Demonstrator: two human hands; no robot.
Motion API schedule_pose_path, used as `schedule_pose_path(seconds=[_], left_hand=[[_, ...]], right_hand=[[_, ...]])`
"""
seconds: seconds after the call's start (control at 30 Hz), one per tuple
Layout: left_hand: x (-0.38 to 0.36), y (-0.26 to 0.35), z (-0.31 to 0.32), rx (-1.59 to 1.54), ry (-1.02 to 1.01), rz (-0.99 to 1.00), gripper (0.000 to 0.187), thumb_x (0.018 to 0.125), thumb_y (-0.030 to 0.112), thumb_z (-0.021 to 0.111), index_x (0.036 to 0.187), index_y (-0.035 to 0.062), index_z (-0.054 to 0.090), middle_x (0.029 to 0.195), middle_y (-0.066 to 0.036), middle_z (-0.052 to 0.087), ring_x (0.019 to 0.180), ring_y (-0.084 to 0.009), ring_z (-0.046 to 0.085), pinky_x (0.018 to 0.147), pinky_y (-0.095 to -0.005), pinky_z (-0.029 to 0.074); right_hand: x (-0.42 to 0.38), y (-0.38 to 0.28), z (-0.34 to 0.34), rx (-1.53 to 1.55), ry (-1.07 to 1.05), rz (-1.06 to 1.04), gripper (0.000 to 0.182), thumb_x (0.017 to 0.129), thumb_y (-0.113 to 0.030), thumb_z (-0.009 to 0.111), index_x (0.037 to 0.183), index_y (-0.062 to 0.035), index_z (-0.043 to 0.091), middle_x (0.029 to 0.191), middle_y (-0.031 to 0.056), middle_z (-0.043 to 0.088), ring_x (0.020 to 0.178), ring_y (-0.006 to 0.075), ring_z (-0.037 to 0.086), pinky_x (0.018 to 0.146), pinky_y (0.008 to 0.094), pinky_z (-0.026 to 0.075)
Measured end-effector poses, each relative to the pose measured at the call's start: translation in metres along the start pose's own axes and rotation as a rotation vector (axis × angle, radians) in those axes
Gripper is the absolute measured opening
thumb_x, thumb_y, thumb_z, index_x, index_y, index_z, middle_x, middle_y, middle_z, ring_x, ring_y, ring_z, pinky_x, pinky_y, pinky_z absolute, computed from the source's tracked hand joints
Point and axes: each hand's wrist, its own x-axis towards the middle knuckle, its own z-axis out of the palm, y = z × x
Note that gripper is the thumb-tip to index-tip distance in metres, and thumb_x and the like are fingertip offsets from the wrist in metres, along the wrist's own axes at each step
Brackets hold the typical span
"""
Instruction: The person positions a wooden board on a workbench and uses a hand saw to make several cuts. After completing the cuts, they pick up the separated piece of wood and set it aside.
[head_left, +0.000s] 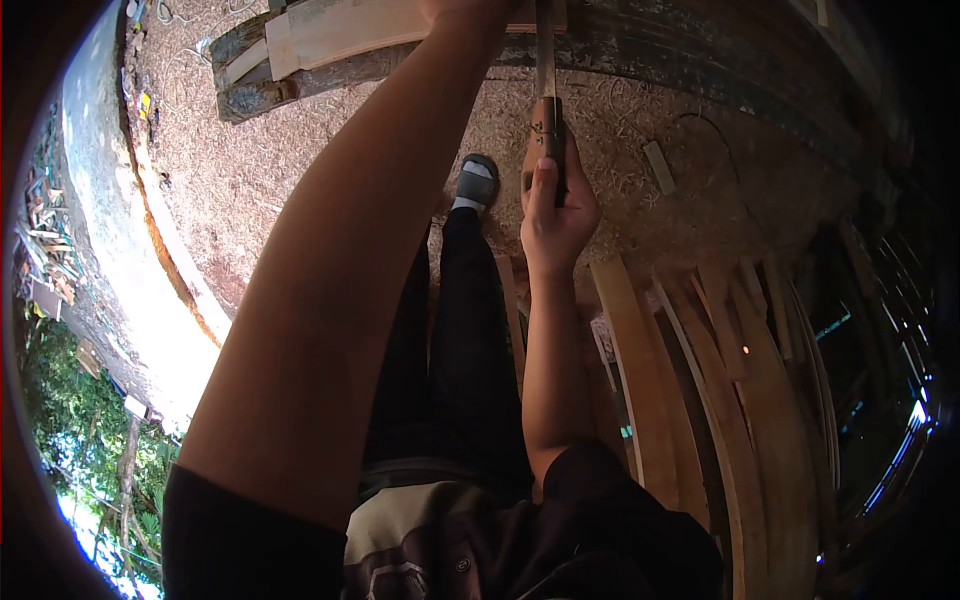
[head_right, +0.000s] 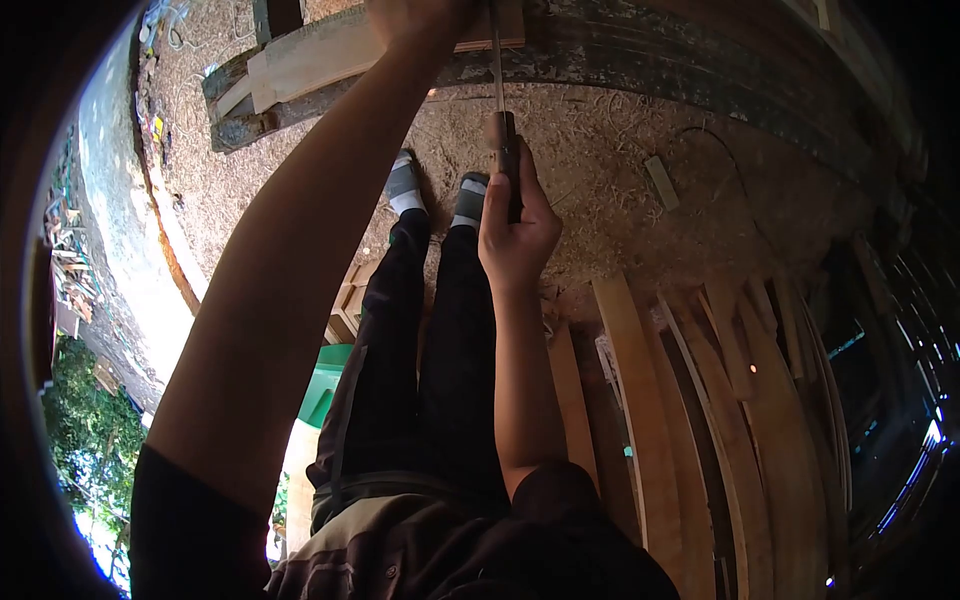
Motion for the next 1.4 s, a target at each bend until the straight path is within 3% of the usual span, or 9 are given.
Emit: schedule_pose_path(seconds=[0.27, 0.33, 0.43, 0.53, 0.67, 0.73, 1.1, 1.17, 1.4], left_hand=[[0.0, -0.003, 0.013, -0.018, 0.041, 0.062, 0.035, 0.103, 0.027, 0.052, 0.089, 0.0128, 0.08, 0.087, -0.012, 0.08, 0.077, -0.0299, 0.078, 0.084, -0.0497, 0.055], [0.001, -0.003, 0.011, -0.008, 0.175, -0.008, 0.029, 0.103, 0.026, 0.055, 0.093, 0.0149, 0.08, 0.087, -0.01, 0.08, 0.076, -0.0282, 0.078, 0.081, -0.0487, 0.057], [-0.003, -0.003, 0.008, 0.19, 0.132, 0.087, 0.029, 0.103, 0.027, 0.055, 0.091, 0.0159, 0.079, 0.084, -0.009, 0.079, 0.075, -0.0277, 0.078, 0.078, -0.0477, 0.057], [-0.001, -0.002, 0.004, 0.066, 0.035, 0.068, 0.029, 0.103, 0.027, 0.056, 0.091, 0.0154, 0.079, 0.084, -0.009, 0.08, 0.076, -0.0275, 0.078, 0.077, -0.0471, 0.056], [-0.004, 0.001, 0.005, 0.142, 0.117, 0.067, 0.029, 0.102, 0.027, 0.056, 0.089, 0.0161, 0.079, 0.084, -0.008, 0.08, 0.077, -0.0272, 0.078, 0.077, -0.0468, 0.057], [0.001, -0.001, 0.009, 0.028, -0.012, 0.02, 0.031, 0.103, 0.028, 0.055, 0.086, 0.0162, 0.079, 0.082, -0.009, 0.079, 0.076, -0.0279, 0.078, 0.077, -0.0474, 0.057], [0.0, 0.004, -0.003, 0.028, 0.025, -0.012, 0.036, 0.103, 0.03, 0.053, 0.083, 0.0156, 0.079, 0.079, -0.011, 0.078, 0.073, -0.0297, 0.077, 0.076, -0.0503, 0.055], [0.001, 0.002, 0.001, 0.026, 0.022, -0.013, 0.035, 0.103, 0.029, 0.053, 0.084, 0.0156, 0.079, 0.078, -0.011, 0.078, 0.073, -0.0298, 0.077, 0.076, -0.0512, 0.054], [0.0, -0.002, 0.004, 0.039, 0.043, 0.055, 0.026, 0.098, 0.027, 0.059, 0.085, 0.0191, 0.079, 0.08, -0.009, 0.079, 0.074, -0.0266, 0.077, 0.073, -0.05, 0.055]], right_hand=[[-0.004, 0.01, -0.005, -0.03, 0.017, 0.01, 0.047, 0.11, -0.014, 0.059, 0.15, 0.0088, 0.056, 0.128, 0.0143, 0.075, 0.106, 0.0114, 0.07, 0.094, 0.0272, 0.055], [-0.008, 0.007, -0.009, -0.031, 0.003, 0.029, 0.047, 0.11, -0.014, 0.059, 0.15, 0.0088, 0.056, 0.127, 0.0142, 0.075, 0.107, 0.0116, 0.07, 0.094, 0.0271, 0.055], [-0.014, 0.011, -0.011, -0.039, 0.004, 0.04, 0.047, 0.11, -0.015, 0.06, 0.15, 0.0087, 0.056, 0.127, 0.0139, 0.075, 0.107, 0.0116, 0.07, 0.093, 0.0268, 0.055], [-0.012, 0.005, -0.009, -0.026, 0.01, 0.045, 0.047, 0.11, -0.015, 0.06, 0.15, 0.0086, 0.056, 0.127, 0.014, 0.075, 0.108, 0.0118, 0.07, 0.094, 0.0267, 0.055], [-0.015, -0.027, -0.012, -0.084, -0.021, 0.187, 0.048, 0.11, -0.017, 0.059, 0.151, 0.0078, 0.055, 0.131, 0.0159, 0.074, 0.112, 0.0156, 0.071, 0.097, 0.0282, 0.054], [-0.016, -0.026, -0.013, -0.124, -0.02, 0.128, 0.048, 0.111, -0.019, 0.059, 0.151, 0.0072, 0.055, 0.132, 0.0167, 0.074, 0.113, 0.0178, 0.072, 0.097, 0.0292, 0.055], [-0.019, -0.036, -0.009, -0.231, -0.024, 0.058, 0.048, 0.11, -0.019, 0.059, 0.15, 0.0071, 0.056, 0.133, 0.021, 0.074, 0.118, 0.0224, 0.073, 0.1, 0.0337, 0.056], [-0.007, -0.029, -0.002, -0.293, 0.012, -0.139, 0.048, 0.11, -0.018, 0.06, 0.15, 0.0072, 0.056, 0.131, 0.0215, 0.074, 0.116, 0.0225, 0.074, 0.097, 0.0334, 0.057], [-0.024, -0.031, -0.008, -0.295, -0.005, -0.031, 0.048, 0.109, -0.018, 0.061, 0.15, 0.0067, 0.056, 0.132, 0.0229, 0.074, 0.117, 0.0229, 0.074, 0.096, 0.0329, 0.058]])
